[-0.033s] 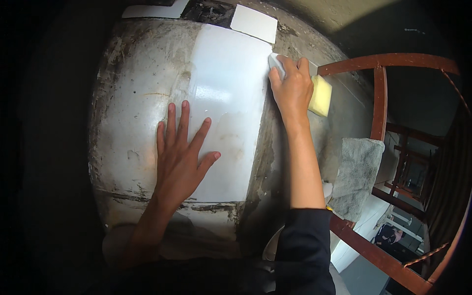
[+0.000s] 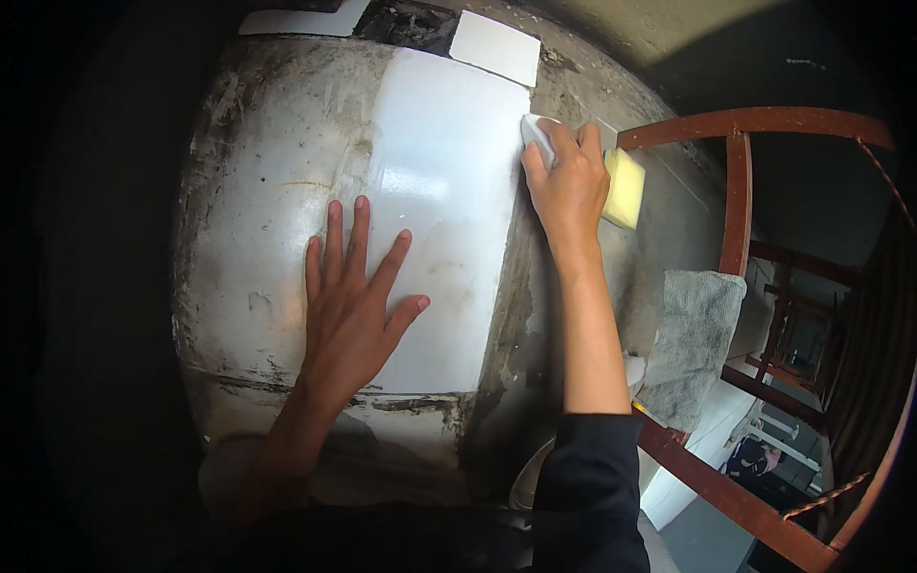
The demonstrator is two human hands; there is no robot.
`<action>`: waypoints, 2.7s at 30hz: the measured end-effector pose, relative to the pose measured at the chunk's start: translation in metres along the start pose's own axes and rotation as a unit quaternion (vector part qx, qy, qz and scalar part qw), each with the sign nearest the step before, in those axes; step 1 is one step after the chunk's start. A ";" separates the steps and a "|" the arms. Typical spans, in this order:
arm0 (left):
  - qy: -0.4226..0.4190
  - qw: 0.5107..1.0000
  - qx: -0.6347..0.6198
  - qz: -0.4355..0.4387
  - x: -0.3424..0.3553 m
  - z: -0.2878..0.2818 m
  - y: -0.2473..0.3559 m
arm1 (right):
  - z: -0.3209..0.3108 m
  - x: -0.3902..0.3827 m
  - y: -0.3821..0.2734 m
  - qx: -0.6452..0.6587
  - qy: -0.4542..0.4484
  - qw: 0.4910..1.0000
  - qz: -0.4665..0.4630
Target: The person scrapes grout from floor tiles, then cleans the area with a wet sponge and applies a new sealant or grout mixture to the gaps between tiles.
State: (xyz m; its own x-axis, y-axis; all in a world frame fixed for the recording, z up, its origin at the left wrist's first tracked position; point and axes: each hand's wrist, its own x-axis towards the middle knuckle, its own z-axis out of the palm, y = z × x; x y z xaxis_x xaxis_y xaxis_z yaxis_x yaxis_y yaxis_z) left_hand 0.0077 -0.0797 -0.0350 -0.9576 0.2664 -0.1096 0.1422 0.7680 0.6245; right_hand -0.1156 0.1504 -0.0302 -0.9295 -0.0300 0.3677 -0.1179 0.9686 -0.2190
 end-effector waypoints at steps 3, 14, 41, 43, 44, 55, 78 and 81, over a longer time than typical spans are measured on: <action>0.010 1.000 0.000 -0.006 -0.004 0.002 -0.007 | 0.007 -0.018 -0.002 0.004 0.000 1.000 -0.028; 0.004 1.000 -0.005 -0.002 -0.002 0.002 -0.004 | 0.001 -0.020 -0.001 -0.007 -0.001 0.999 -0.044; 0.003 1.000 -0.016 0.014 0.002 0.004 0.001 | 0.001 0.023 0.016 -0.030 0.003 0.999 -0.019; 0.003 1.000 -0.007 -0.005 -0.002 -0.001 -0.005 | 0.002 0.007 -0.001 -0.007 -0.022 1.000 -0.019; 0.004 1.000 -0.007 -0.008 -0.003 -0.001 -0.006 | -0.004 -0.006 -0.007 0.000 -0.043 0.999 -0.015; 0.005 1.000 -0.014 -0.007 -0.002 -0.002 -0.004 | -0.017 -0.038 -0.018 -0.002 -0.038 0.999 -0.010; 0.067 0.997 -0.031 0.004 0.004 -0.004 -0.003 | -0.045 -0.093 -0.051 0.323 0.047 0.879 0.347; 0.115 0.993 -0.039 -0.014 0.008 -0.010 -0.009 | -0.055 -0.151 -0.090 0.356 -0.054 0.885 0.296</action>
State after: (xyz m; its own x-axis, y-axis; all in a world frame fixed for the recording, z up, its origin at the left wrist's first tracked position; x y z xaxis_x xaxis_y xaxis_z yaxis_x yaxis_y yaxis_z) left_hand -0.0038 -0.0900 -0.0335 -0.9940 0.0995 0.0455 0.1036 0.7233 0.6828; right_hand 0.0540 0.0814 -0.0166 -0.9256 0.3696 -0.0818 0.2455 0.4219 -0.8728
